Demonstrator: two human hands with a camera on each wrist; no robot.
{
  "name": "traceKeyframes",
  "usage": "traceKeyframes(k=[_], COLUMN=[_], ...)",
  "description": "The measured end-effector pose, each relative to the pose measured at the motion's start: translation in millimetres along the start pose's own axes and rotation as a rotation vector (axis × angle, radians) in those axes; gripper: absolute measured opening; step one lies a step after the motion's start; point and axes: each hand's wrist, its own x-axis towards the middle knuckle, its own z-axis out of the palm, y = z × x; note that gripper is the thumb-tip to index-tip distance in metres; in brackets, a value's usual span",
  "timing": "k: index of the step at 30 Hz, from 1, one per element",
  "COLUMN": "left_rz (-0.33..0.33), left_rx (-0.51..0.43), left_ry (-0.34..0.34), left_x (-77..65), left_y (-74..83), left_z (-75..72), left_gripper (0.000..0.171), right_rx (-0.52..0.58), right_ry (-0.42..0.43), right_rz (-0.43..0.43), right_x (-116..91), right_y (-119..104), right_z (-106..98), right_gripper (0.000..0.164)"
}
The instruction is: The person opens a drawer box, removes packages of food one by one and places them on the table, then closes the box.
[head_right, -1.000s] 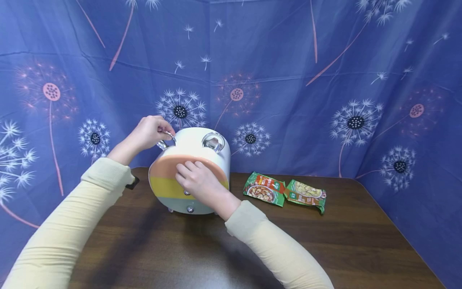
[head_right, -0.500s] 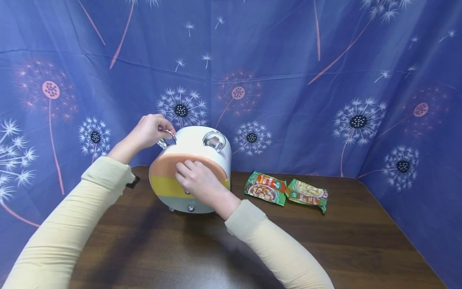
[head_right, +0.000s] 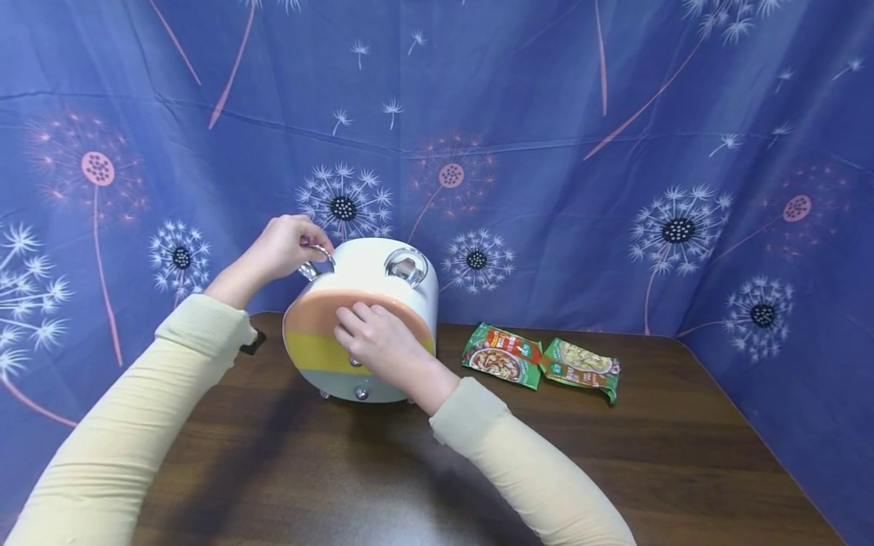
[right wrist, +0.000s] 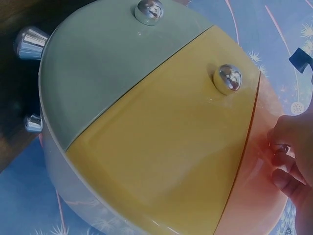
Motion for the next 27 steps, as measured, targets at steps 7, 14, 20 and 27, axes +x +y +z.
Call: traceKeyframes(k=[7, 14, 20, 27], left_rz=[-0.014, -0.002, -0.008, -0.011], left_rx=[-0.004, -0.006, -0.010, -0.008], left_ry=[-0.013, -0.002, -0.001, -0.001], left_x=[-0.7, -1.2, -0.9, -0.8], left_y=[0.4, 0.8, 0.6, 1.7], left_z=[0.2, -0.2, -0.3, 0.3], left_gripper=[0.009, 0.009, 0.008, 0.008], right_rx=[-0.042, -0.067, -0.048, -0.050], right_ry=[-0.007, 0.012, 0.007, -0.040], right_rz=[-0.005, -0.029, -0.058, -0.074], right_x=[-7, -16, -20, -26], right_y=[-4, -12, -20, -26], right_z=[-1, -1, 5, 15], right_gripper=[0.026, 0.029, 0.026, 0.024])
